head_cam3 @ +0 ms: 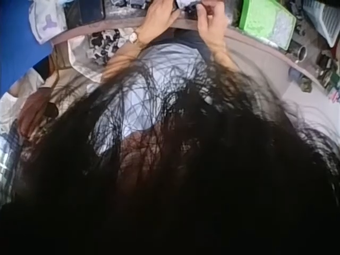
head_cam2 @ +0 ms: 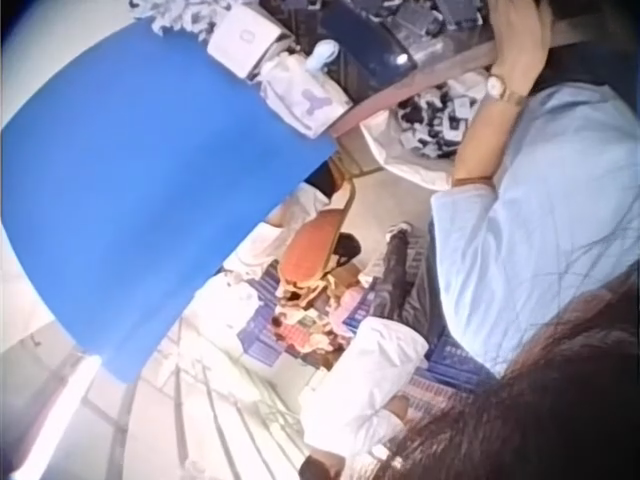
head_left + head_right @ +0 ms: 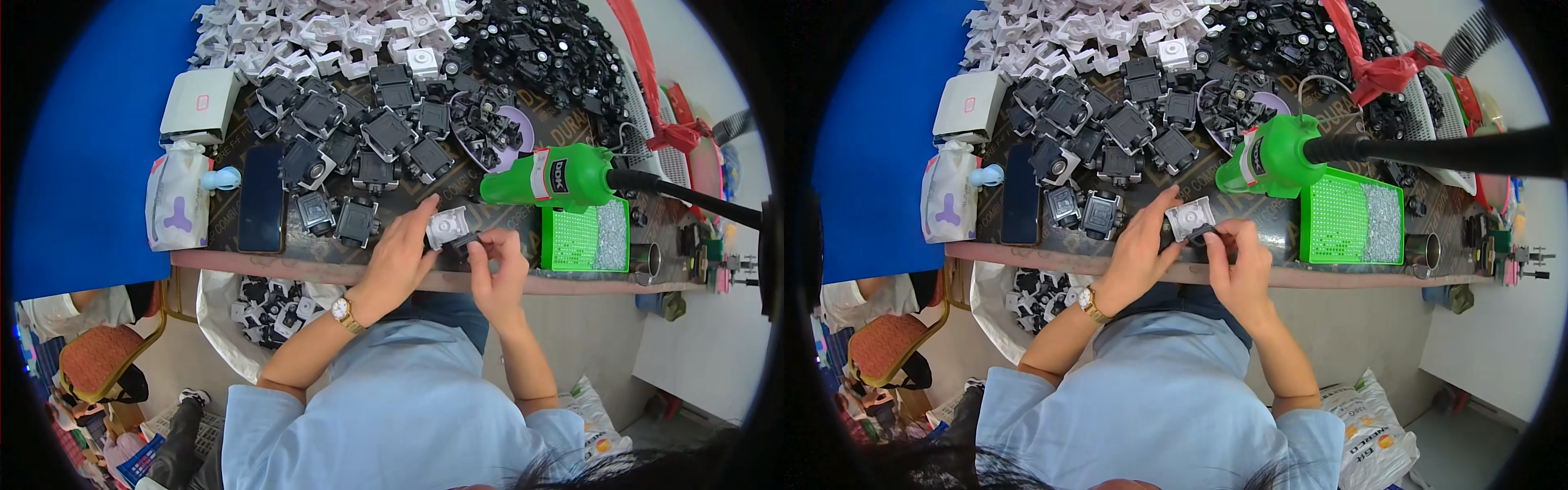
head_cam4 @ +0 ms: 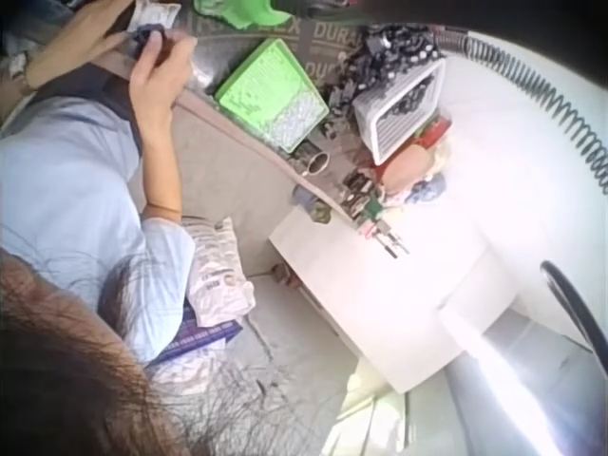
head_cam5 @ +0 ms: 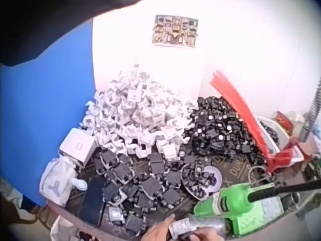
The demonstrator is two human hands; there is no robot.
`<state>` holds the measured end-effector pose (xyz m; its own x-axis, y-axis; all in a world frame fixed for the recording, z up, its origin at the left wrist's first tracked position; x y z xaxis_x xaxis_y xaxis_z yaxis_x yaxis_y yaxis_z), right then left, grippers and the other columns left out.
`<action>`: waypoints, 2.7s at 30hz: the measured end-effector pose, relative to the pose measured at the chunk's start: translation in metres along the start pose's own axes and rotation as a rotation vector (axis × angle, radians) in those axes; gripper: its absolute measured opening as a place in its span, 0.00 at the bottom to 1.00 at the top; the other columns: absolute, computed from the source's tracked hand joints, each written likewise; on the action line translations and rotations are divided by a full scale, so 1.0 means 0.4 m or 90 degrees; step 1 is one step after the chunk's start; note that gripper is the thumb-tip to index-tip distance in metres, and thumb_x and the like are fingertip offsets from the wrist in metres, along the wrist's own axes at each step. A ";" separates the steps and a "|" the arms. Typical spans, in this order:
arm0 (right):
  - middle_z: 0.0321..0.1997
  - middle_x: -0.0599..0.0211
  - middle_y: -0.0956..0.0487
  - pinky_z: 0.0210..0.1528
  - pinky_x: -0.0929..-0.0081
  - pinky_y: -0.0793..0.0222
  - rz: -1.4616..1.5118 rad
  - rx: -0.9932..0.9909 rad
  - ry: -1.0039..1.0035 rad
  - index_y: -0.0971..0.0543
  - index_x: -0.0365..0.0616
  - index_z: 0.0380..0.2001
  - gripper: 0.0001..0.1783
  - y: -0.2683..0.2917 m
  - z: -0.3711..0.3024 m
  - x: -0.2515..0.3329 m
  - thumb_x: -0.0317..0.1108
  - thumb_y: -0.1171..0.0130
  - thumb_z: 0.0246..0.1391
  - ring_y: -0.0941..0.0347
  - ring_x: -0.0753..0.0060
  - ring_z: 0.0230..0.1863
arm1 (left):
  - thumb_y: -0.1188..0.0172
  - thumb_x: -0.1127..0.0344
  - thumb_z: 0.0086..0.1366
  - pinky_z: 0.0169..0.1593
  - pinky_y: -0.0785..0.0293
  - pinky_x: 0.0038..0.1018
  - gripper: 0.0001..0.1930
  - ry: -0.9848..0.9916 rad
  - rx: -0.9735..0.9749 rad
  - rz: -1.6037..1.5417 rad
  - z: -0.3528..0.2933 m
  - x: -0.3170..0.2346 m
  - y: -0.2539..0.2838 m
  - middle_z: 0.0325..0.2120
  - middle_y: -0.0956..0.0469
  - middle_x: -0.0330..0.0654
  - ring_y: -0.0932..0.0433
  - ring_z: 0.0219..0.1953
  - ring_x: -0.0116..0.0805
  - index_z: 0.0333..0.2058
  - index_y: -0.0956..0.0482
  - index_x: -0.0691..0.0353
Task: The person assembles electronic cooling fans into plastic housings by hand, securing them with screws using an electric screwdriver.
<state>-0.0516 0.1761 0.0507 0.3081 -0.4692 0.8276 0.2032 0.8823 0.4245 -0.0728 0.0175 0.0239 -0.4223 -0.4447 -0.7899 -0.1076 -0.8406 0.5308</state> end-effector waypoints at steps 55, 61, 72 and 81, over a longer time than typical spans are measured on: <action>0.31 0.58 0.23 0.39 0.65 0.29 -0.427 0.026 0.085 0.23 0.40 0.32 0.06 0.123 0.384 -0.258 0.28 0.36 0.52 0.25 0.60 0.34 | 0.26 0.66 0.51 0.51 0.30 0.41 0.43 0.003 -0.013 0.004 -0.001 -0.023 -0.036 0.48 0.28 0.52 0.29 0.48 0.55 0.64 0.38 0.66; 0.30 0.62 0.24 0.33 0.71 0.26 -0.263 0.075 0.117 0.25 0.37 0.36 0.07 0.101 0.134 -0.033 0.23 0.37 0.54 0.23 0.69 0.29 | 0.25 0.65 0.48 0.45 0.32 0.41 0.34 0.015 -0.032 0.097 -0.017 -0.031 -0.030 0.39 0.34 0.49 0.31 0.42 0.50 0.53 0.29 0.67; 0.29 0.61 0.27 0.26 0.72 0.28 -0.200 0.074 0.123 0.23 0.35 0.30 0.07 -0.019 0.048 0.014 0.18 0.34 0.49 0.25 0.67 0.24 | 0.23 0.62 0.42 0.43 0.33 0.39 0.35 0.019 -0.032 0.167 -0.016 -0.037 -0.045 0.37 0.32 0.47 0.31 0.40 0.48 0.50 0.26 0.67; 0.32 0.62 0.27 0.28 0.64 0.29 -0.298 0.123 0.189 0.22 0.39 0.31 0.09 -0.036 0.031 0.020 0.26 0.32 0.47 0.27 0.59 0.29 | 0.24 0.62 0.43 0.43 0.33 0.39 0.35 0.010 -0.024 0.164 -0.007 -0.042 -0.044 0.38 0.32 0.47 0.31 0.41 0.47 0.50 0.27 0.66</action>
<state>-0.0636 0.1601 0.0558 0.4789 -0.7763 0.4098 0.2161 0.5568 0.8021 -0.0612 0.0388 0.0271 -0.4176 -0.6501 -0.6348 0.0358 -0.7098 0.7034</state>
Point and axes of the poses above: each hand's wrist, its own z-axis towards the middle knuckle, its own y-axis out of the back of the hand, x = y × z, the point moved 7 cm from there along z, towards the middle knuckle
